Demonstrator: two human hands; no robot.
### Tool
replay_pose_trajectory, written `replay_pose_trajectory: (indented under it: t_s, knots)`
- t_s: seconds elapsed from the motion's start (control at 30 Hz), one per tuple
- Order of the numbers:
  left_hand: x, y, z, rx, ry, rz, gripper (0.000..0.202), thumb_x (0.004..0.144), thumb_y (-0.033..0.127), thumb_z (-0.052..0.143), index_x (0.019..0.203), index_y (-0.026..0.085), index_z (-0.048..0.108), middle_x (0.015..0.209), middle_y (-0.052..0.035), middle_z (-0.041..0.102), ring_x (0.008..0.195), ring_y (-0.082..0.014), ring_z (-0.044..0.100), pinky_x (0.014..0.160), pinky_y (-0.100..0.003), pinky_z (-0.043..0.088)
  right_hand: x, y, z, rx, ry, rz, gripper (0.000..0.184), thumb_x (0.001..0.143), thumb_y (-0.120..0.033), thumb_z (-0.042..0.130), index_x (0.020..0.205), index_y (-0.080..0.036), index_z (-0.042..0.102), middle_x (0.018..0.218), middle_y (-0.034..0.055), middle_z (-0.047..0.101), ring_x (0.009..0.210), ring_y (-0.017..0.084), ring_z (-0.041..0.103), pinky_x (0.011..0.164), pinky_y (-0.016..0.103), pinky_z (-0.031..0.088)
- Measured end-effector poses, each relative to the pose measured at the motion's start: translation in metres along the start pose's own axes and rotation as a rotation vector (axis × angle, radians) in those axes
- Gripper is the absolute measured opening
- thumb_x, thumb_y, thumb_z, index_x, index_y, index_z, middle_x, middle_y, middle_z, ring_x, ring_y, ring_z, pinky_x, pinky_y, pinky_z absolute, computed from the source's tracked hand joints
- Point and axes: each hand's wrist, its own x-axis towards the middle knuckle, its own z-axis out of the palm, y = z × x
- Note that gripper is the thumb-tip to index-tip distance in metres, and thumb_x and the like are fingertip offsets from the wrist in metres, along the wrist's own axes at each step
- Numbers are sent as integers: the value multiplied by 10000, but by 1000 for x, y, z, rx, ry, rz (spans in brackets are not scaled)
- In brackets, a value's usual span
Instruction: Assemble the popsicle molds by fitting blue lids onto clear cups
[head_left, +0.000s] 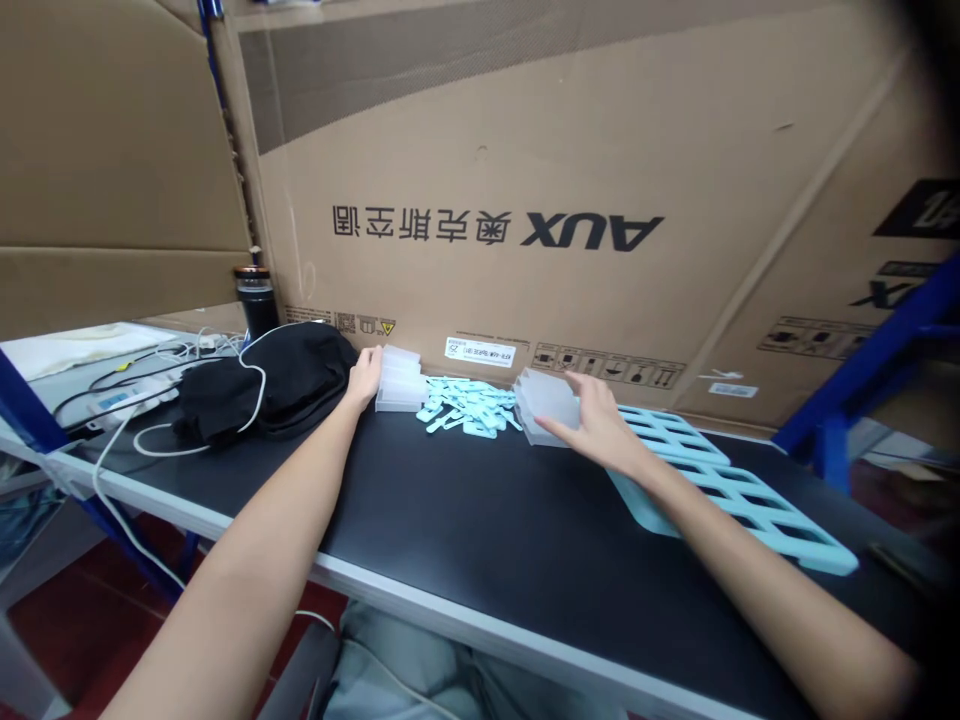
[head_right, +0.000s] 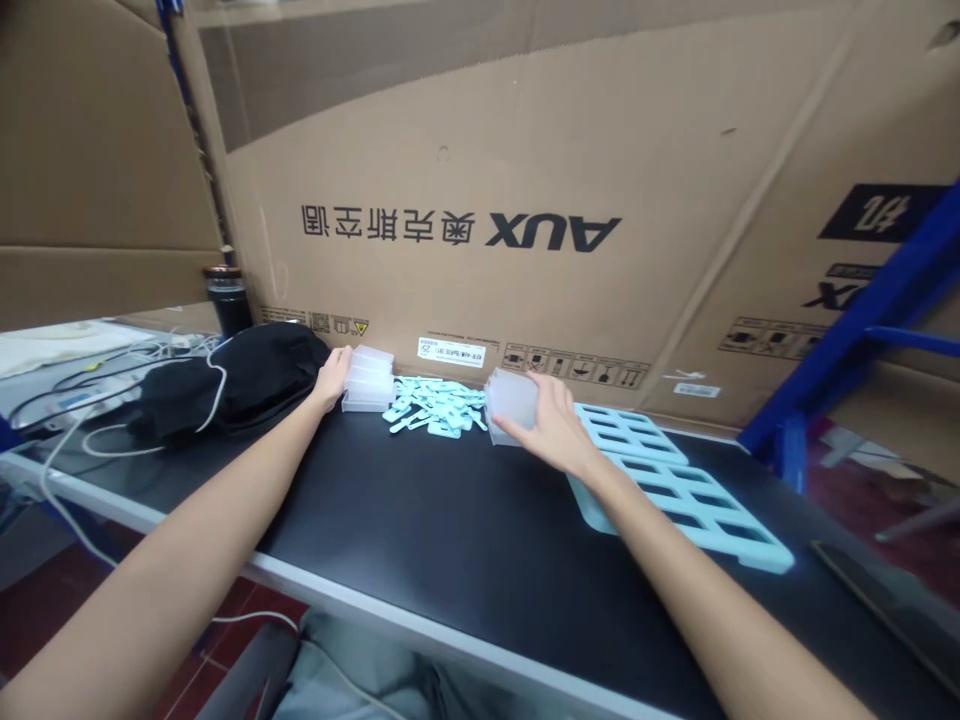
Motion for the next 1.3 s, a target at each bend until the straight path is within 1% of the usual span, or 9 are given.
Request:
replay_pose_trajectory:
  t_s: [0.13, 0.23, 0.33, 0.47, 0.57, 0.67, 0.87, 1.13, 1.3]
  knots:
    - [-1, 4, -1, 89, -11, 36, 522, 928, 601, 296, 951, 231, 664, 1127, -114, 679, 1129, -340, 569, 993, -430, 365, -11, 13, 20, -6, -145, 54, 1146, 678, -790, 535, 1503, -96, 147, 1539, 252, 188, 1424, 397, 204, 1141, 531, 259]
    - [-1, 7, -2, 145, -8, 42, 541, 921, 611, 304, 951, 221, 677, 1150, -134, 674, 1186, -364, 532, 1025, -447, 335, -11, 12, 22, -2, -173, 78, 1191, 664, -802, 538, 1515, -85, 115, 1567, 259, 107, 1443, 403, 148, 1151, 539, 238]
    - [-6, 13, -5, 229, 28, 22, 587, 926, 622, 265, 992, 215, 684, 1153, -152, 671, 1185, -374, 535, 1015, -466, 352, -10, 10, 19, 13, -186, 123, 1207, 646, -807, 548, 1518, -86, 127, 1568, 260, 115, 1431, 420, 182, 1131, 549, 276]
    - [-16, 22, -9, 424, 82, -29, 632, 937, 626, 168, 1075, 259, 663, 1132, -134, 678, 1087, -367, 601, 910, -477, 440, -11, 6, 16, 15, -196, 151, 1139, 659, -794, 552, 1505, -121, 193, 1561, 220, 206, 1400, 397, 288, 1095, 511, 348]
    - [-20, 27, -8, 545, 61, -4, 628, 940, 626, 140, 1078, 277, 644, 1114, -124, 683, 1055, -354, 620, 845, -449, 474, -11, 4, 14, 9, -196, 133, 1068, 685, -768, 556, 1480, -125, 250, 1533, 206, 289, 1377, 370, 344, 1091, 478, 357]
    - [-19, 28, -5, 639, 22, 17, 589, 954, 590, 152, 1059, 265, 632, 1106, -124, 683, 1050, -332, 628, 812, -404, 484, -12, 0, 10, -2, -210, 133, 1026, 691, -756, 561, 1454, -126, 291, 1519, 208, 312, 1357, 367, 375, 1074, 471, 373]
    - [-18, 32, 0, 687, -17, 27, 477, 966, 511, 234, 1093, 259, 618, 1114, -111, 689, 1045, -308, 640, 788, -367, 488, -12, -8, 5, -17, -230, 119, 902, 736, -702, 542, 1419, -150, 333, 1480, 191, 365, 1283, 369, 461, 999, 462, 439]
    - [-25, 49, 9, 760, -77, 165, 445, 968, 479, 273, 1044, 209, 619, 1110, -127, 691, 1076, -308, 630, 894, -397, 460, -11, -19, 6, -94, -229, 68, 830, 782, -656, 502, 1426, -167, 318, 1518, 181, 305, 1296, 356, 452, 996, 475, 445]
    - [-36, 63, 19, 882, -70, 358, 402, 978, 428, 270, 1039, 178, 579, 1123, -128, 671, 1026, -303, 647, 884, -402, 468, -12, -27, 5, -167, -233, 23, 793, 819, -563, 504, 1437, -111, 298, 1532, 212, 269, 1378, 355, 340, 1060, 467, 388]
